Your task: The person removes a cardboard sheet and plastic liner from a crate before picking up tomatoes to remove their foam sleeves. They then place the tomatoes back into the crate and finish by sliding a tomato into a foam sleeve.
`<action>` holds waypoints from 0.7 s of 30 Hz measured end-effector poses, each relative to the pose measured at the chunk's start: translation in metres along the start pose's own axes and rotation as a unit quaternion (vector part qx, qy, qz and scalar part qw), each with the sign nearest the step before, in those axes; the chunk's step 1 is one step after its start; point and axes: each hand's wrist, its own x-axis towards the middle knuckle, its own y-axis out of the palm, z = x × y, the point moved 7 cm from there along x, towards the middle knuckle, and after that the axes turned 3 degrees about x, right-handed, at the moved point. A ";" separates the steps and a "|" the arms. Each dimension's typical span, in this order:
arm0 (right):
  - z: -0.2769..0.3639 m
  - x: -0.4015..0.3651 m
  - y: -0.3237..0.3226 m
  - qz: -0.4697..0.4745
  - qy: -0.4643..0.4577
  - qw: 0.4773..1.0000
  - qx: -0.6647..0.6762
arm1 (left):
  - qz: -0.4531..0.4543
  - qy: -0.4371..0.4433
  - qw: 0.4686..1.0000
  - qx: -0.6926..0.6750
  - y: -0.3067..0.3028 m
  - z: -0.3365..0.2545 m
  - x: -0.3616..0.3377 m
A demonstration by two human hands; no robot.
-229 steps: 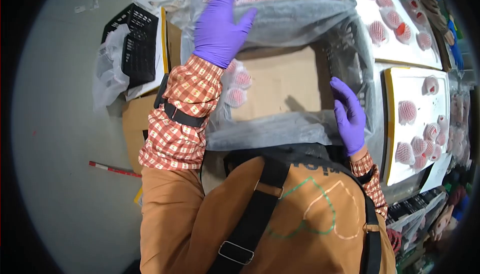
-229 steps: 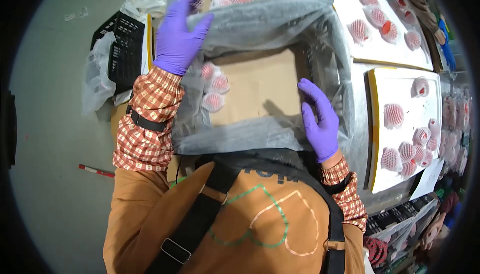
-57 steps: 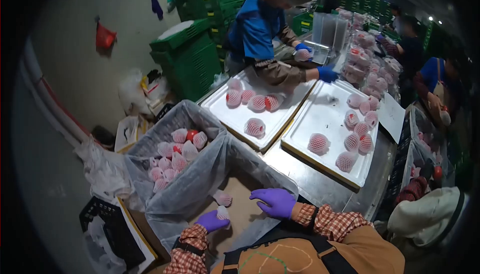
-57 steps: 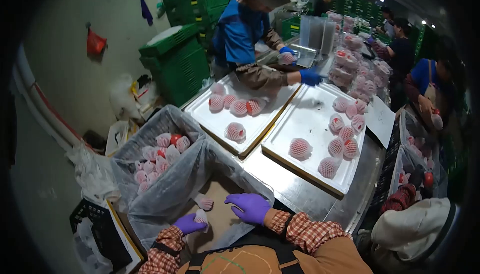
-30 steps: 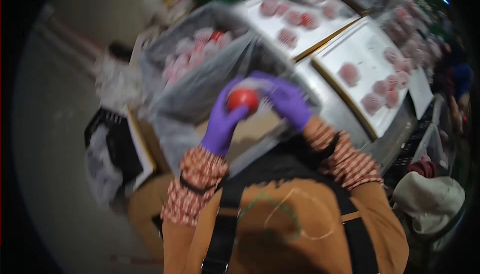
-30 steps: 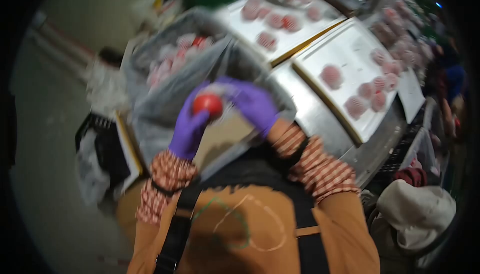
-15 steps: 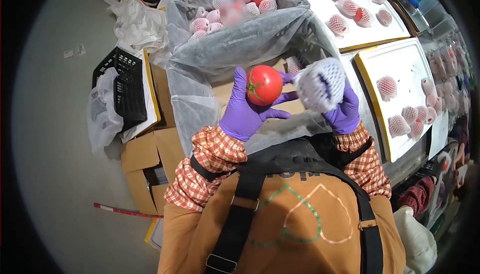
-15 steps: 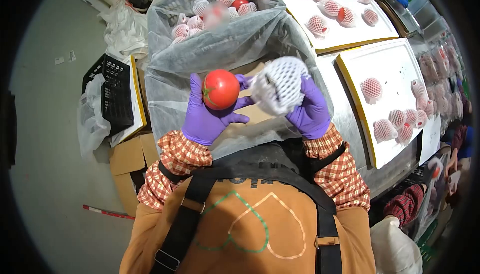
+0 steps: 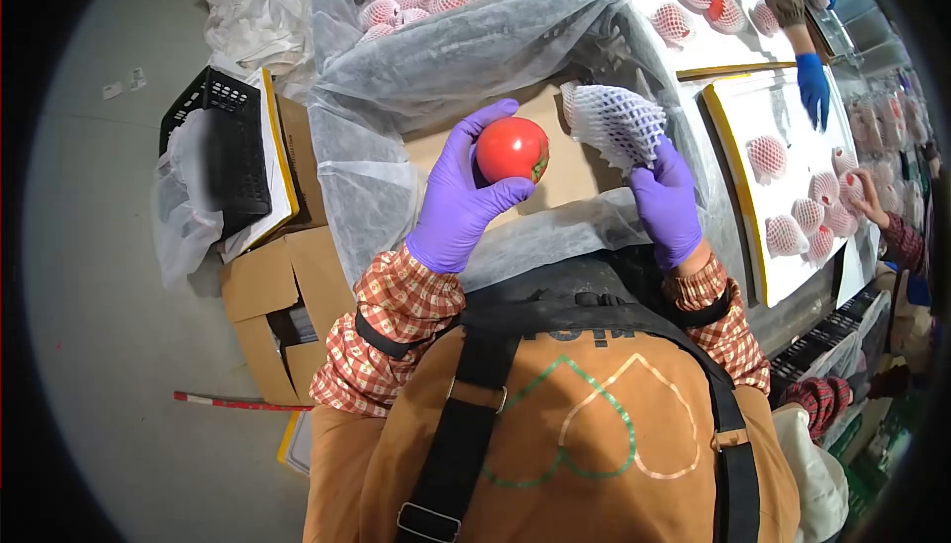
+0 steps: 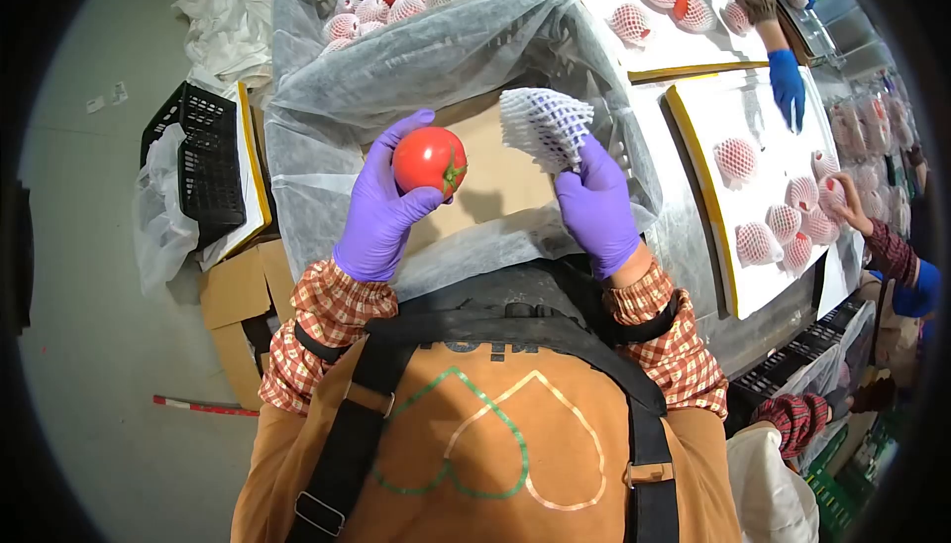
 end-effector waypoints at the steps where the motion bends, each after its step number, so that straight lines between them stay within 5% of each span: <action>1: 0.006 -0.004 0.005 -0.001 -0.008 1.000 -0.011 | 0.001 0.000 1.000 -0.002 -0.002 0.000 -0.002; 3: 0.015 -0.011 0.012 -0.003 -0.011 1.000 -0.019 | 0.026 -0.099 0.980 -0.170 -0.001 0.011 -0.009; 5: 0.012 -0.019 0.018 -0.002 0.081 0.997 -0.017 | 0.036 -0.112 0.968 -0.223 0.001 0.015 -0.010; 7: 0.021 -0.019 0.027 0.035 -0.005 0.998 -0.055 | 0.045 -0.123 0.953 -0.273 0.003 0.013 -0.011; 9: 0.050 -0.022 0.042 0.059 -0.183 0.978 -0.081 | 0.017 -0.085 0.978 -0.187 0.002 0.001 -0.010; 11: 0.066 -0.022 0.055 0.082 -0.181 0.976 -0.085 | 0.021 -0.093 0.985 -0.146 0.003 0.002 -0.008; 13: 0.090 -0.025 0.080 0.131 -0.289 0.932 -0.174 | 0.016 -0.093 0.990 -0.101 0.001 0.003 -0.008; 15: 0.083 -0.023 0.086 0.146 -0.287 0.928 -0.187 | 0.008 -0.062 0.998 0.021 0.002 0.007 -0.006; 17: 0.079 -0.017 0.086 0.156 -0.263 0.924 -0.229 | 0.003 -0.069 0.998 0.005 0.009 0.009 -0.005; 19: 0.077 -0.017 0.085 0.152 -0.289 0.915 -0.237 | 0.064 -0.166 0.983 0.049 0.006 0.009 -0.009; 21: 0.081 -0.013 0.083 0.156 -0.291 0.919 -0.216 | 0.052 -0.108 0.991 0.055 -0.002 0.014 -0.002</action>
